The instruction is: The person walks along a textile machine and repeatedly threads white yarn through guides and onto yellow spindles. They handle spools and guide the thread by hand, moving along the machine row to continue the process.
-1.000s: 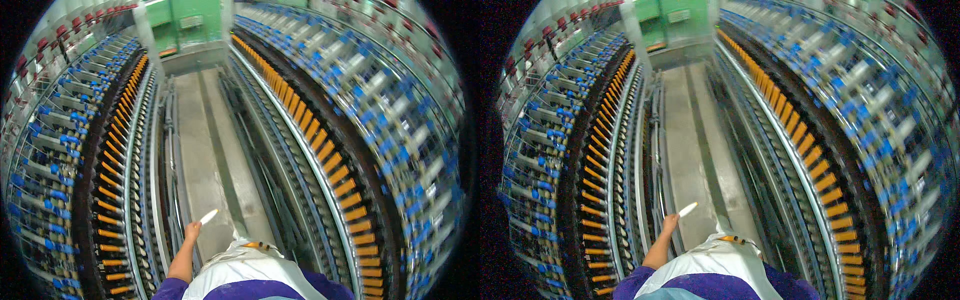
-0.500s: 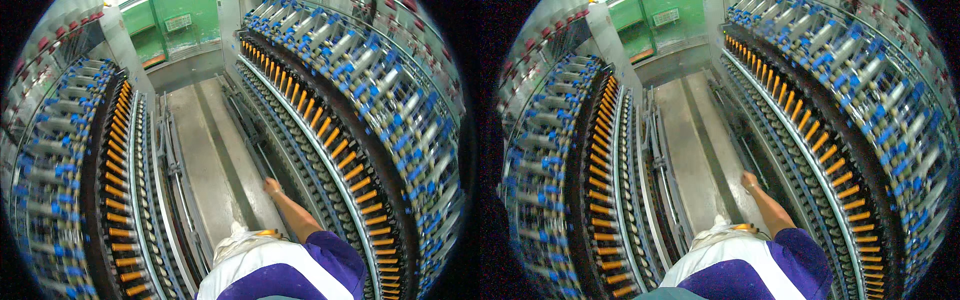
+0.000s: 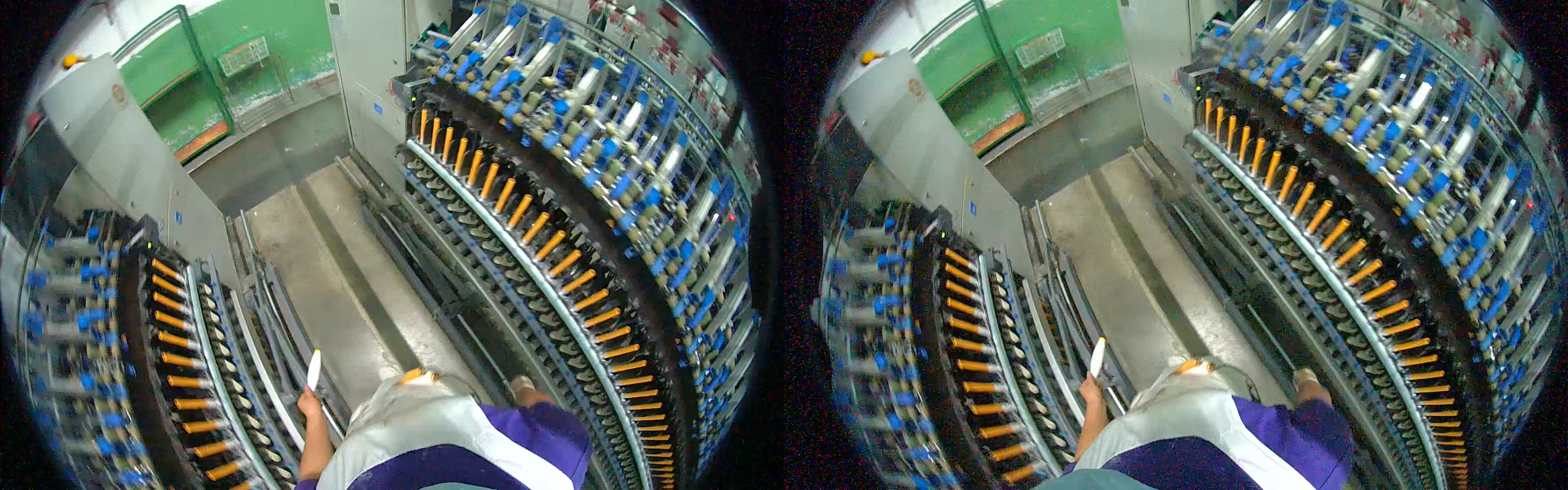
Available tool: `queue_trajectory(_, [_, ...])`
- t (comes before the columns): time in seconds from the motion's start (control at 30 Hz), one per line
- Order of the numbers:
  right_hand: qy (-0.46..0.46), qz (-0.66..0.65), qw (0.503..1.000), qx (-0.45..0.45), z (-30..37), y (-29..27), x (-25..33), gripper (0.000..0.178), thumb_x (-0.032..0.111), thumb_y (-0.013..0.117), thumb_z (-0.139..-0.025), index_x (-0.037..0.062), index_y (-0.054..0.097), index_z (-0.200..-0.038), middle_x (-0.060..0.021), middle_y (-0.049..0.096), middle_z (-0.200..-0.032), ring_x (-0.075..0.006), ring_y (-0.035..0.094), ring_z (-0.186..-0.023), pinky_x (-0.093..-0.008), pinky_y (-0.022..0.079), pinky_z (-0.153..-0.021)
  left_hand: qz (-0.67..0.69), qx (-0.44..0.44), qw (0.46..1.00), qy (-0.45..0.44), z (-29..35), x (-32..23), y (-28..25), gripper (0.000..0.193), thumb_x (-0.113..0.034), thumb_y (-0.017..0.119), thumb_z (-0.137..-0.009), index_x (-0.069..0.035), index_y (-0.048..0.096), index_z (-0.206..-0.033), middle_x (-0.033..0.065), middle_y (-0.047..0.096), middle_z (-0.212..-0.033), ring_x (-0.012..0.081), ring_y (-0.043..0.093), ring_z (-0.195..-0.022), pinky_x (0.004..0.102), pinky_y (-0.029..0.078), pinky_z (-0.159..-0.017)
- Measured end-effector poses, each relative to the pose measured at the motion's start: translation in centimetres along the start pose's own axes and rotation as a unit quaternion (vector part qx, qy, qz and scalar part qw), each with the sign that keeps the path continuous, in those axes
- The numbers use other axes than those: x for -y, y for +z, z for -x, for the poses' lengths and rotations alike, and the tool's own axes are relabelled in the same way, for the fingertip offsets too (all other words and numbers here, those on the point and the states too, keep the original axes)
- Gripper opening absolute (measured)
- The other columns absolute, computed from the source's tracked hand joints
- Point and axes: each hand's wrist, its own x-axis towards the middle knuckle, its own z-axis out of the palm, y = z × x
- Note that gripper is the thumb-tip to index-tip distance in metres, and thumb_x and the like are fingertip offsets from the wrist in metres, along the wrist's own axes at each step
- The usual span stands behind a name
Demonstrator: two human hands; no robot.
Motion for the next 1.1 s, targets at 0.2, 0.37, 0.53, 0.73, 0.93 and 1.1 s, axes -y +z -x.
queue_trajectory(0.2, [-0.527,-0.507,0.632,0.259,8.7,-10.9,62.7,0.023,0.031,0.056,-0.092,0.0088,0.060,-0.098,-0.0036,0.061,-0.087,-0.0157,0.058,-0.072,-0.0261,0.046,-0.060,0.132,-0.100,0.970,-0.177,-15.5,-4.1,1.1,0.037,-0.031,0.059,-0.089,0.002,0.055,-0.071,0.0068,0.048,-0.056,0.0194,0.044,-0.048,0.0414,0.038,-0.047])
queue_trajectory(0.37, [-0.568,-0.707,0.402,0.126,15.4,-29.7,89.9,0.043,0.017,0.065,-0.087,-0.0036,0.047,-0.121,-0.0186,0.052,-0.122,-0.0270,0.059,-0.102,-0.0423,0.053,-0.083,-0.047,-0.195,0.945,-0.257,-36.8,-12.2,3.4,0.051,-0.045,0.063,-0.085,0.004,0.059,-0.096,0.0108,0.056,-0.063,0.0236,0.048,-0.045,0.0410,0.038,-0.043])
queue_trajectory(0.53, [-0.388,-0.837,0.381,-0.057,13.2,-39.1,100.5,0.047,0.016,0.075,-0.079,-0.0020,0.053,-0.116,-0.0105,0.060,-0.108,-0.0256,0.061,-0.094,-0.0364,0.055,-0.083,0.222,-0.041,0.960,-0.163,-59.6,-35.1,11.9,0.049,-0.048,0.047,-0.093,-0.002,0.061,-0.086,0.0052,0.046,-0.054,0.0187,0.039,-0.043,0.0353,0.029,-0.039])
queue_trajectory(0.73, [-0.397,-0.797,0.323,-0.319,6.4,-43.3,105.7,0.035,0.028,0.070,-0.085,-0.0004,0.049,-0.090,-0.0078,0.054,-0.065,-0.0150,0.050,-0.047,-0.0286,0.041,-0.038,0.305,0.113,0.945,-0.043,-84.2,-65.8,27.8,0.039,-0.038,0.046,-0.098,-0.013,0.042,-0.069,-0.0020,0.037,-0.050,0.0099,0.034,-0.041,0.0257,0.027,-0.036])
queue_trajectory(0.93, [-0.227,-0.602,0.360,-0.676,12.6,-39.3,109.6,0.025,0.022,0.051,-0.094,0.0002,0.060,-0.088,-0.0077,0.059,-0.066,-0.0166,0.055,-0.054,-0.0295,0.044,-0.045,0.200,0.112,0.972,-0.051,-98.8,-79.4,37.2,0.045,-0.046,0.050,-0.094,-0.013,0.039,-0.066,-0.0026,0.035,-0.052,0.0094,0.032,-0.042,0.0232,0.027,-0.037])
queue_trajectory(1.1, [-0.589,-0.505,0.470,-0.421,21.8,-30.7,128.4,0.033,0.030,0.050,-0.092,0.0077,0.049,-0.068,-0.0025,0.051,-0.055,-0.0099,0.040,-0.040,-0.0213,0.029,-0.037,0.136,0.110,0.958,-0.227,-110.4,-79.9,40.1,0.030,-0.033,0.052,-0.094,-0.005,0.054,-0.083,0.0019,0.041,-0.058,0.0167,0.042,-0.050,0.0302,0.036,-0.044])
